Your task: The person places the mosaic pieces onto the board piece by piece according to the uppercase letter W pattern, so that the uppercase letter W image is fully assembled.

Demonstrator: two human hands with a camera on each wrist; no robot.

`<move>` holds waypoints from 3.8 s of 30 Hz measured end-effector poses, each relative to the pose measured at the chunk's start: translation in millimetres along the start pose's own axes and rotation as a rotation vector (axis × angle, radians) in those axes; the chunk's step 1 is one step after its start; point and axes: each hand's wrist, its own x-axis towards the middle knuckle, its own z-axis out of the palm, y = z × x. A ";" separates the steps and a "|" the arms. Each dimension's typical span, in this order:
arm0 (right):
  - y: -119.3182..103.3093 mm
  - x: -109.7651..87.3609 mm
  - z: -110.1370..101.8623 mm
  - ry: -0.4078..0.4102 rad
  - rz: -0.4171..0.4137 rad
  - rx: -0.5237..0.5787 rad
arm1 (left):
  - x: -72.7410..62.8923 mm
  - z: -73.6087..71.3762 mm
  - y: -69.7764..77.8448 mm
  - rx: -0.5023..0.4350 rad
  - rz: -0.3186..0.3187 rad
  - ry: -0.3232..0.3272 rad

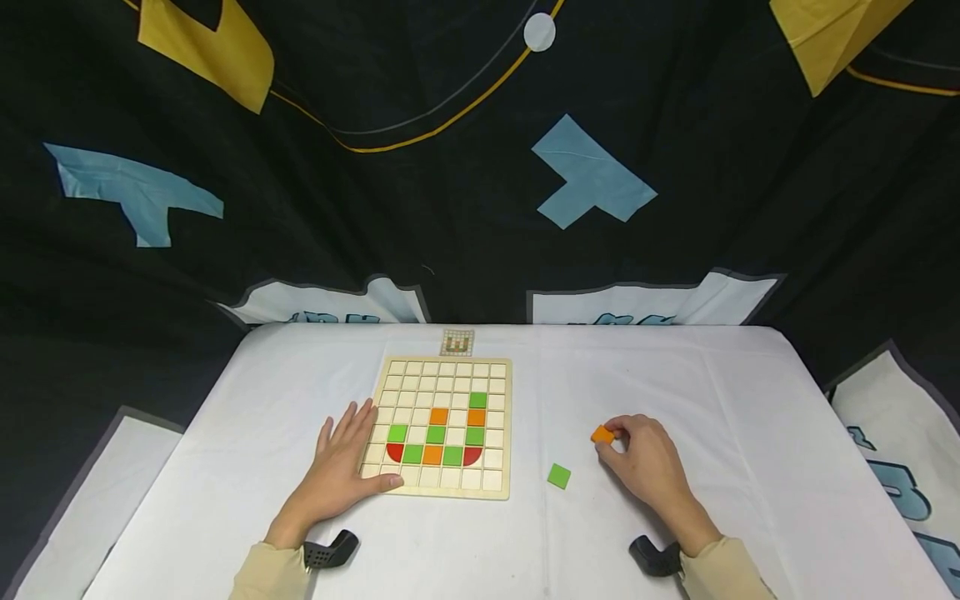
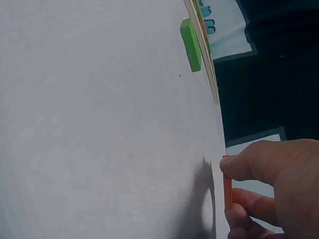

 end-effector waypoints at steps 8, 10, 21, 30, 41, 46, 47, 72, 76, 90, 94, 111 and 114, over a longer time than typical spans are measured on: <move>-5.0 2.1 -0.8 0.030 -0.039 0.018 | 5.0 0.1 0.6 -0.008 0.014 0.003; -7.3 2.8 -0.7 0.033 -0.044 0.021 | 6.1 0.3 1.0 -0.008 0.014 0.003; -24.1 7.4 3.0 0.033 -0.059 0.055 | 7.7 2.1 0.2 -0.002 -0.007 -0.008; -35.2 8.0 10.0 0.032 -0.058 0.063 | 2.8 1.9 -0.6 -0.009 0.004 0.003; -51.6 13.7 21.5 0.042 -0.086 0.057 | -0.9 2.4 -0.9 -0.001 -0.010 0.009; -60.3 17.7 26.4 0.038 -0.085 0.061 | -0.6 2.5 -0.5 -0.009 -0.009 0.010; -62.1 18.6 27.4 0.038 -0.088 0.064 | -0.3 2.8 -0.7 -0.008 -0.012 0.006; -125.0 37.2 54.3 -0.056 -0.226 0.197 | -2.3 0.3 -0.6 -0.007 -0.015 0.001; -130.9 39.2 59.1 -0.060 -0.240 0.207 | -1.1 0.8 -0.8 -0.005 -0.009 0.002; -154.2 51.6 76.1 -0.102 -0.333 0.213 | -0.2 -0.4 1.0 0.002 -0.005 0.004; -161.5 56.1 81.7 -0.125 -0.354 0.207 | -0.1 -0.2 0.7 -0.005 -0.004 0.004; -184.4 68.4 105.9 -0.152 -0.413 0.180 | 0.4 -0.4 -1.0 0.005 0.006 -0.003; -186.6 70.6 110.6 -0.167 -0.412 0.177 | 0.5 0.1 -2.0 0.006 0.009 -0.004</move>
